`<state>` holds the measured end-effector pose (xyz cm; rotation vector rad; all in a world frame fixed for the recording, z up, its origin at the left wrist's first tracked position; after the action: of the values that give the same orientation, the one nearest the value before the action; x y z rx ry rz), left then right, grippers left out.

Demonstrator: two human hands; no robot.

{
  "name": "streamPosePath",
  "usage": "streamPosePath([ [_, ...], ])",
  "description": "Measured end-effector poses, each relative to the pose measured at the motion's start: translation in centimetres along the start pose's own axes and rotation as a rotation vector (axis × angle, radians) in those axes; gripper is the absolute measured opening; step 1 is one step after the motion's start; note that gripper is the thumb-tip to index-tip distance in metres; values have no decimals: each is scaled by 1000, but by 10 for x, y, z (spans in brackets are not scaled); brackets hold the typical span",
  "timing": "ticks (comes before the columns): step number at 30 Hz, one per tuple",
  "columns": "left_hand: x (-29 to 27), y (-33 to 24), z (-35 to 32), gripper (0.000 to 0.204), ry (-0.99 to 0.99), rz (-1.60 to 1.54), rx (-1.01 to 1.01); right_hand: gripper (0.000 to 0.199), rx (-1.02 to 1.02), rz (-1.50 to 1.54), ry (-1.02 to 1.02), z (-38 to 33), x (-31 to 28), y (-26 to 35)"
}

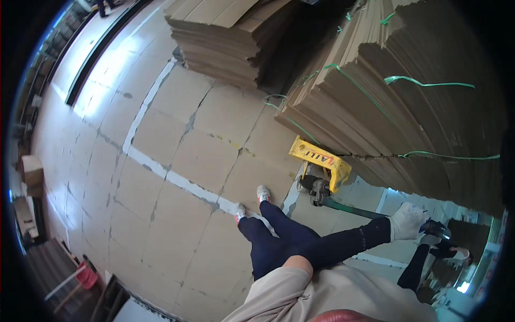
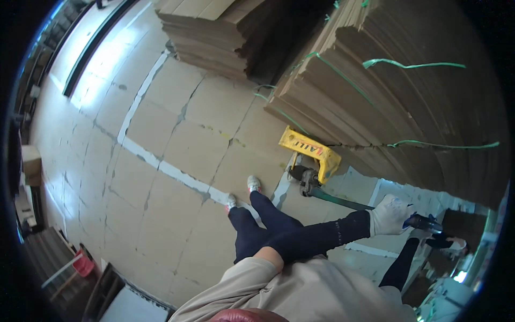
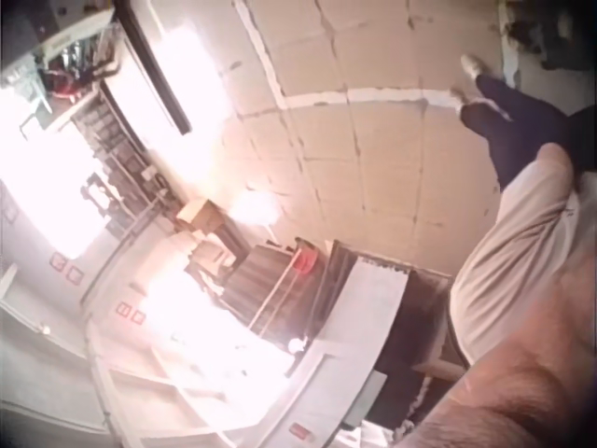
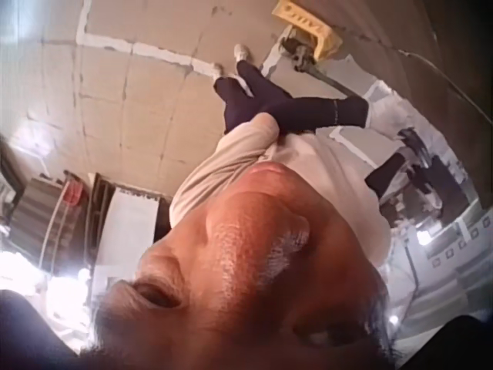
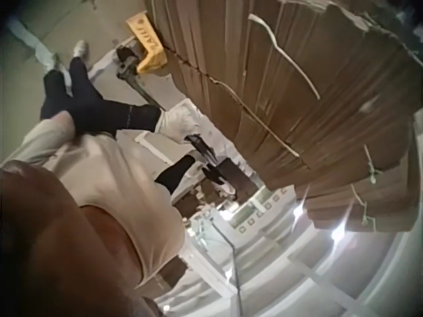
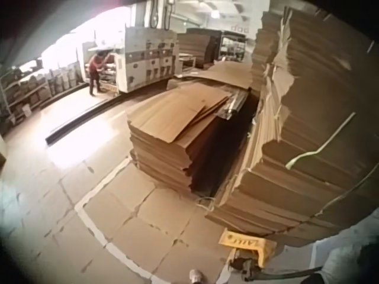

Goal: Transporting stacks of corrugated cardboard sheets using a manual pallet jack.

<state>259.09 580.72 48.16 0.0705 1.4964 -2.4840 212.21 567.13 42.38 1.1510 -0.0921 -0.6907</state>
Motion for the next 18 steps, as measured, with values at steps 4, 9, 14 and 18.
streamPosePath([
  [4, -23, 5, 16, 24, 65, 83, -18, 34, -35, -41, 165, 4, -42, -12],
  [9, -51, 43, 56, 21, 39, 142, -128, 47, 326, 225, -133, -80, -23, -2],
  [14, -50, 39, 70, 19, -40, 213, -31, 49, 431, 241, -49, -106, 5, 23],
  [18, -48, 26, 73, 18, 116, -55, -55, 23, 353, 450, -171, -116, 24, 61],
])
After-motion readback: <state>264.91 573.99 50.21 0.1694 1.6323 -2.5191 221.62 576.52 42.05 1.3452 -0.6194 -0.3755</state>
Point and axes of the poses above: each hand's wrist, its own z-axis towards the middle knuckle, its own x-axis out of the palm, y = z × x, the point moved 9 cm from there along z, towards the middle knuckle, and after that the axes turned 3 degrees about y, right-handed, at the moved point
